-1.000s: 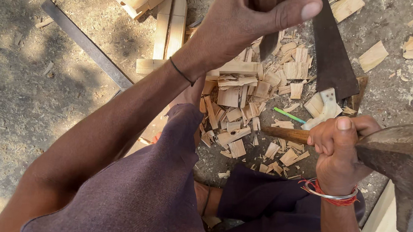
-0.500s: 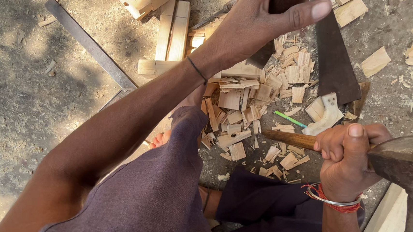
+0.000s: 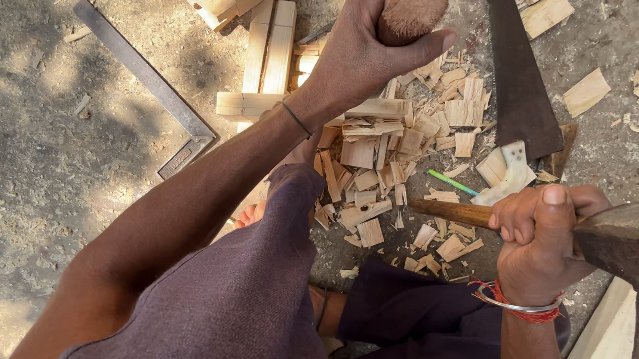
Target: The person sits on the floor and uses a hand saw to cut a small piece of wood held between their feet. They then use a chisel and a wooden mallet to carve and shape the wood, removing small chips.
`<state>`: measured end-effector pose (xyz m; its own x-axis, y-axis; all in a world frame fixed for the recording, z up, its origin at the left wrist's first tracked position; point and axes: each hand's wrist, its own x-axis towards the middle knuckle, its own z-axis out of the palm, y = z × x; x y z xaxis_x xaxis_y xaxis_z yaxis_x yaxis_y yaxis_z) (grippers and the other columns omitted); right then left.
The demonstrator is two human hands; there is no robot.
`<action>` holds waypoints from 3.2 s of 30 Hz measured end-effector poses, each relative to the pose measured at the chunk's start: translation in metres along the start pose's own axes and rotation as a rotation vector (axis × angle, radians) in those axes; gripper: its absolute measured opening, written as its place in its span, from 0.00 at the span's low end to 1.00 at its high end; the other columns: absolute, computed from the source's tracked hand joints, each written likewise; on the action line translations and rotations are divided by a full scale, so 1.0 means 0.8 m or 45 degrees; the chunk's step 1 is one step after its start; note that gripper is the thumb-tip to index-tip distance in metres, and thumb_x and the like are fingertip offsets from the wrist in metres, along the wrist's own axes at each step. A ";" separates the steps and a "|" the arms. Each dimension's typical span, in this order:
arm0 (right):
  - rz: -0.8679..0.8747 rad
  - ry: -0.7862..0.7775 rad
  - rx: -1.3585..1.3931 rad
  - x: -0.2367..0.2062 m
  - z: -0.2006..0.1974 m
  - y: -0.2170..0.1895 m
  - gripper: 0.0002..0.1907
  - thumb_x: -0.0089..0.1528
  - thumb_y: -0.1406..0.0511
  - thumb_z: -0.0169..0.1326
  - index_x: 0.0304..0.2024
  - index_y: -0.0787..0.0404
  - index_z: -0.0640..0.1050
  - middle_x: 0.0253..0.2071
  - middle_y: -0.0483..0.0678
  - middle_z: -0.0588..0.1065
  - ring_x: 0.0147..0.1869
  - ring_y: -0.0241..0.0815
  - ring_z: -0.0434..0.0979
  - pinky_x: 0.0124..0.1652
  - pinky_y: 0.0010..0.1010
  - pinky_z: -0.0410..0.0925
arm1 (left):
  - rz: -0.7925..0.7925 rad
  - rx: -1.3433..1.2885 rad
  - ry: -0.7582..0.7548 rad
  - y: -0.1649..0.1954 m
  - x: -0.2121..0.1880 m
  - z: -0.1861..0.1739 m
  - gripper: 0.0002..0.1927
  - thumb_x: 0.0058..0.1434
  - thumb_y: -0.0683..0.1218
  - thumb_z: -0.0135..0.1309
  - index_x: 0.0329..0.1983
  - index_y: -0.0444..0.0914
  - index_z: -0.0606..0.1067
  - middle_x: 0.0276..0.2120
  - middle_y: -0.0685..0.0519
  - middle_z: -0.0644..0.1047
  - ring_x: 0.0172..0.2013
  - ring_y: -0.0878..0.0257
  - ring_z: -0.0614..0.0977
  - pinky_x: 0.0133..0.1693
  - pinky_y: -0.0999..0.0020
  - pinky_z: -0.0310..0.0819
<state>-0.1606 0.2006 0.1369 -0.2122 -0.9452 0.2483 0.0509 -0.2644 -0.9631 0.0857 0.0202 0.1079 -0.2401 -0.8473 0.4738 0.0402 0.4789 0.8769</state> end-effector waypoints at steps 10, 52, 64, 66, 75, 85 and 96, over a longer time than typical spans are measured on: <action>0.017 -0.005 0.050 -0.002 -0.003 0.007 0.14 0.81 0.67 0.50 0.41 0.59 0.62 0.20 0.42 0.58 0.21 0.32 0.59 0.29 0.32 0.64 | -0.074 -0.029 -0.039 -0.008 -0.004 0.006 0.20 0.68 0.56 0.64 0.48 0.35 0.75 0.30 0.54 0.79 0.28 0.70 0.84 0.31 0.74 0.85; 0.616 -0.843 -1.195 0.156 0.094 -0.109 0.23 0.71 0.52 0.49 0.30 0.62 0.71 0.16 0.47 0.65 0.13 0.36 0.64 0.13 0.31 0.62 | -0.234 -0.019 -0.017 0.015 -0.009 0.016 0.19 0.59 0.50 0.67 0.45 0.33 0.78 0.36 0.53 0.83 0.36 0.67 0.85 0.43 0.69 0.82; 0.152 -0.799 -0.056 0.177 0.034 -0.090 0.21 0.77 0.56 0.52 0.30 0.54 0.68 0.21 0.40 0.67 0.22 0.32 0.67 0.29 0.30 0.64 | -0.263 0.050 -0.011 0.000 -0.015 0.017 0.16 0.59 0.48 0.66 0.44 0.34 0.78 0.37 0.53 0.83 0.37 0.68 0.85 0.44 0.69 0.83; 0.220 -0.750 -0.786 0.162 0.068 -0.081 0.24 0.74 0.53 0.52 0.27 0.59 0.70 0.18 0.47 0.67 0.18 0.37 0.68 0.24 0.35 0.64 | -0.272 0.037 -0.049 0.002 -0.018 0.015 0.17 0.58 0.48 0.67 0.45 0.34 0.79 0.37 0.53 0.84 0.37 0.68 0.85 0.44 0.68 0.82; 0.391 -0.522 -0.469 0.077 0.064 -0.069 0.18 0.70 0.62 0.51 0.26 0.61 0.69 0.14 0.43 0.65 0.13 0.32 0.62 0.13 0.25 0.58 | -0.486 -0.030 0.068 -0.025 -0.017 -0.011 0.14 0.60 0.51 0.65 0.36 0.37 0.76 0.25 0.55 0.78 0.24 0.70 0.80 0.29 0.73 0.77; 0.206 -0.346 0.013 -0.001 0.032 -0.008 0.13 0.74 0.69 0.43 0.33 0.58 0.62 0.19 0.41 0.58 0.21 0.33 0.57 0.27 0.33 0.63 | -0.050 -0.002 0.180 0.016 -0.007 -0.026 0.18 0.65 0.55 0.65 0.42 0.35 0.76 0.32 0.53 0.81 0.30 0.68 0.86 0.33 0.72 0.86; 0.122 -0.232 0.020 -0.010 0.019 -0.005 0.15 0.76 0.66 0.44 0.33 0.58 0.61 0.18 0.41 0.58 0.19 0.31 0.56 0.27 0.32 0.63 | -0.129 0.223 0.134 0.017 -0.009 -0.014 0.23 0.63 0.58 0.65 0.46 0.34 0.77 0.35 0.49 0.82 0.33 0.66 0.88 0.35 0.71 0.87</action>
<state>-0.1447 0.2060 0.1404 -0.0259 -0.9848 0.1716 0.0782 -0.1731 -0.9818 0.0986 0.0305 0.1171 -0.1315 -0.9078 0.3981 -0.1502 0.4153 0.8972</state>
